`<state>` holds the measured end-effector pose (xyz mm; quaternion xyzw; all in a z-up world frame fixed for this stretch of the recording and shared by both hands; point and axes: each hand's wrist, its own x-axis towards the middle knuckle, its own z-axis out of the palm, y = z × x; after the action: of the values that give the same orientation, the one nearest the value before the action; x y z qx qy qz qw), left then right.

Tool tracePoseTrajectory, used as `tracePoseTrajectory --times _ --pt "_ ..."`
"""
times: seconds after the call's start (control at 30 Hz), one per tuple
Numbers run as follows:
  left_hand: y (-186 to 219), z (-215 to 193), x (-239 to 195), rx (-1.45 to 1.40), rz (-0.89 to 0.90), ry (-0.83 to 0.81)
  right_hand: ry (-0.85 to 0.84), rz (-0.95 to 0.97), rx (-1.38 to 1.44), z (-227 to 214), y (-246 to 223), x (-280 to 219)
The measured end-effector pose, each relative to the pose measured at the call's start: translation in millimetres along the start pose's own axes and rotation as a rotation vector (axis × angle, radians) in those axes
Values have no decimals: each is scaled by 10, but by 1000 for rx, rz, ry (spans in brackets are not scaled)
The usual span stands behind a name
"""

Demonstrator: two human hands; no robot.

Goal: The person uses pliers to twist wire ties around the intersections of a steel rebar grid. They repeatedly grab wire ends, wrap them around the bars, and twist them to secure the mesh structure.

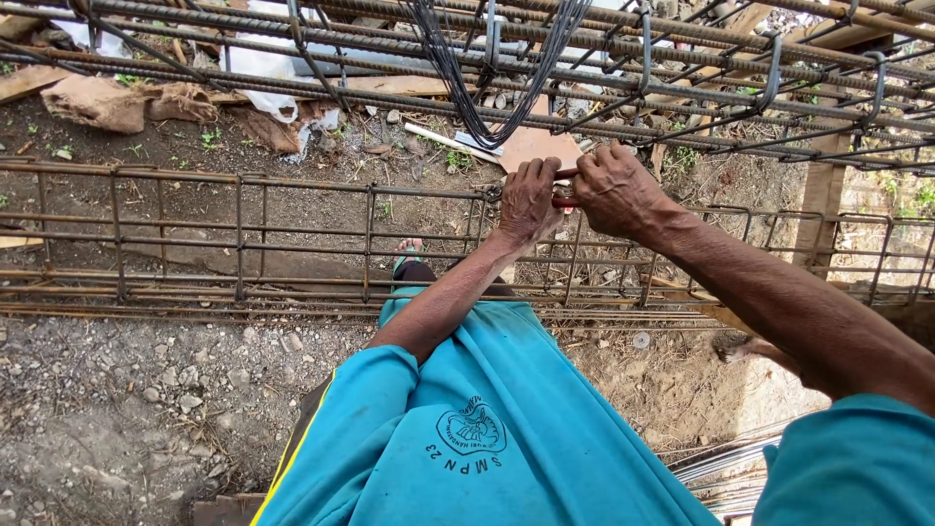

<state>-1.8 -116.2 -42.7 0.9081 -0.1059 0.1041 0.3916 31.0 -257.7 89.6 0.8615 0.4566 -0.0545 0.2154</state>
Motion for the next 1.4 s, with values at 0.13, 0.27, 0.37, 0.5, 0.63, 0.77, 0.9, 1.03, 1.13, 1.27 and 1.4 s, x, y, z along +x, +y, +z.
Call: tracePoseTrajectory --times 0.13,0.27,0.37,0.5,0.63,0.77,0.9,1.03,1.13,1.27,1.4 --pt "-88 262 -176 5 48 29 -478 70 111 13 107 184" --pt "-28 296 -155 71 127 151 -978 353 870 151 354 390" --pt "-247 660 -178 143 177 88 -1076 468 1119 -10 358 436" --pt "-189 467 -28 50 148 -143 -518 202 448 -667 211 162" --pt "-167 302 147 -64 99 -349 -245 114 -84 -246 50 -89" --pt "-177 238 -60 -23 135 -298 -251 32 -97 -9 73 -64" --pt "-226 388 -182 35 184 -67 -1023 354 1042 177 422 188" --pt "-318 512 -196 166 257 -39 -1170 458 1169 43 449 375" --pt "-347 566 -60 62 234 -168 -1019 450 1076 -454 378 370" --pt "-249 286 131 -47 150 -272 -373 69 47 -462 80 147" --pt "-235 425 45 -139 155 -290 -142 61 -52 98 34 33"
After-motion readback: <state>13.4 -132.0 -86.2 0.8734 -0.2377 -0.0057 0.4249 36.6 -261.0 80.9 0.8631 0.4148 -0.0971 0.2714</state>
